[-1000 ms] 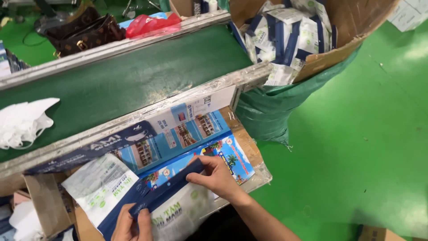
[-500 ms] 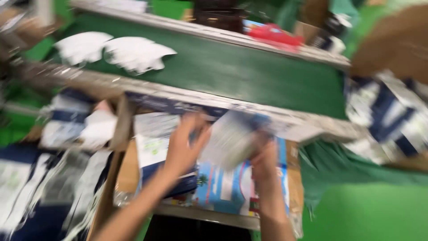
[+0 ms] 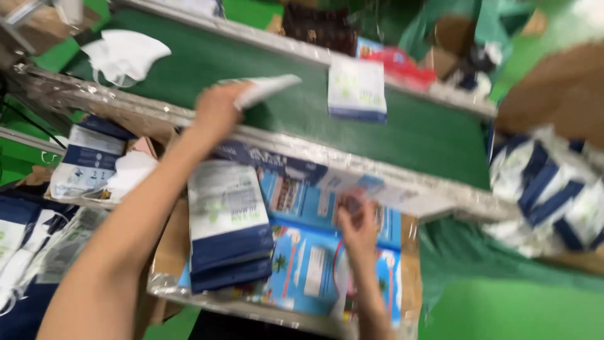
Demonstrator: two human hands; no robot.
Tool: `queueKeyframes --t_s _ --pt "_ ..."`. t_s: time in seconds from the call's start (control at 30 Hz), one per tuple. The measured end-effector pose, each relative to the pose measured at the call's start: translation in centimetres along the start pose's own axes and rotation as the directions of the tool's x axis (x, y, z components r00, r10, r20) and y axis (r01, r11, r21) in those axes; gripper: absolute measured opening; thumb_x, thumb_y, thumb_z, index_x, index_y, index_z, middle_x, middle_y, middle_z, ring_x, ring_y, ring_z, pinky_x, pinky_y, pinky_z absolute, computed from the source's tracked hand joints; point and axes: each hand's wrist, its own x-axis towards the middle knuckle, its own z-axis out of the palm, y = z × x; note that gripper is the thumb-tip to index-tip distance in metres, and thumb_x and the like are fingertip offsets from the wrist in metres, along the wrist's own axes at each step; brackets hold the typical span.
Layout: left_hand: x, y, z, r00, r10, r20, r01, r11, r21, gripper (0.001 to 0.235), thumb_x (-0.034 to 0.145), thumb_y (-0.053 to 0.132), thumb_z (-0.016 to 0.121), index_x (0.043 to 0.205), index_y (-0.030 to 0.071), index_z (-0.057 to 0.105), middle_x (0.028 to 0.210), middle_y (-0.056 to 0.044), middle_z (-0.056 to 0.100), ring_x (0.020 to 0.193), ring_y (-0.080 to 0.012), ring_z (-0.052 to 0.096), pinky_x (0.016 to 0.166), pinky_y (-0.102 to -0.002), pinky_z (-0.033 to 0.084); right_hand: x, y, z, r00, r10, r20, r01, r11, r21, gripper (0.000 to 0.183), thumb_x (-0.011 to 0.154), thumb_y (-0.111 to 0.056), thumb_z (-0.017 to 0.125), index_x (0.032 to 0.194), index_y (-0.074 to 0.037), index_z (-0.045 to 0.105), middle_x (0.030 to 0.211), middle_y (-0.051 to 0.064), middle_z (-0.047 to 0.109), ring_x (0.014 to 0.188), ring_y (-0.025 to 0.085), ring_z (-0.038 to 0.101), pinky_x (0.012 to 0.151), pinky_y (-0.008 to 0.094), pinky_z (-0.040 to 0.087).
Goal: Packing face masks into individual plastic pouches.
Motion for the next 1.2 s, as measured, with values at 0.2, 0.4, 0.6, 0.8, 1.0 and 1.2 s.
queueKeyframes --t_s 0.2,0.4,0.6,0.8,1.0,1.2 --pt "-12.6 17.7 -4.4 0.941 0.292 0.169 -0.094 0.709 -0.699 0.057 0.081 0.002 0.071 0.137 0.014 0.065 0.133 -0.013 0.072 0.126 -0.0306 0.07 0.108 -0.037 0.056 -1.9 -7.4 -1.1 0.705 -0.694 0.143 0.709 0.687 -0.159 0.07 0.075 -0.004 0.081 0.137 0.001 0.048 0.13 0.012 0.057 0.118 0.02 0.056 0.104 0.032 0.044" --pt "-15.5 19.8 -8.2 0.942 0.086 0.324 0.249 0.467 -0.848 0.116 0.074 0.018 0.084 0.16 0.0 0.009 0.163 -0.025 0.027 0.15 -0.0366 0.034 0.119 -0.047 0.031 -6.4 -1.7 -5.9 0.925 -0.371 0.08 0.375 0.863 -0.339 0.035 0.093 0.004 0.082 0.126 -0.005 0.072 0.111 0.009 0.077 0.102 0.019 0.072 0.097 0.031 0.056" --pt "-20.2 22.2 -1.9 0.862 0.277 0.424 0.012 0.825 -0.564 0.118 0.066 0.02 0.089 0.156 -0.003 0.017 0.149 -0.027 0.043 0.148 -0.0431 0.026 0.119 -0.063 0.014 -7.9 0.1 -3.2 0.834 -0.464 0.298 0.552 0.715 -0.429 0.093 0.064 0.001 0.084 0.148 -0.002 0.042 0.132 0.02 0.058 0.124 0.028 0.057 0.106 0.037 0.044" --pt "-22.2 23.3 0.5 0.905 0.282 0.319 -0.108 0.877 -0.469 0.107 0.064 0.018 0.085 0.152 -0.001 0.027 0.142 -0.025 0.053 0.141 -0.0423 0.039 0.116 -0.062 0.021 -8.6 2.5 -2.6 0.911 -0.332 0.245 0.363 0.927 -0.094 0.111 0.077 -0.004 0.085 0.166 -0.006 0.018 0.147 0.017 0.054 0.141 0.027 0.054 0.126 0.042 0.038" --pt "-21.8 24.1 0.5 0.919 0.219 0.328 -0.039 0.878 -0.478 0.111 0.069 0.009 0.081 0.158 -0.005 0.017 0.111 -0.014 0.07 0.125 -0.0338 0.055 0.118 -0.057 0.03 -9.4 2.7 -2.6 0.882 -0.383 0.275 0.44 0.879 -0.185 0.107 0.076 -0.002 0.068 0.167 -0.005 0.012 0.157 0.019 0.043 0.15 0.032 0.042 0.127 0.042 0.031" --pt "-21.3 22.6 -0.9 0.957 0.089 0.277 0.037 0.906 -0.421 0.105 0.079 0.006 0.079 0.161 -0.008 0.014 0.118 -0.017 0.063 0.118 -0.034 0.056 0.118 -0.053 0.037 -8.1 6.1 -2.3 0.911 -0.338 0.236 0.41 0.798 -0.441 0.053 0.095 0.003 0.056 0.147 -0.003 0.05 0.141 0.018 0.058 0.135 0.03 0.058 0.12 0.038 0.043"
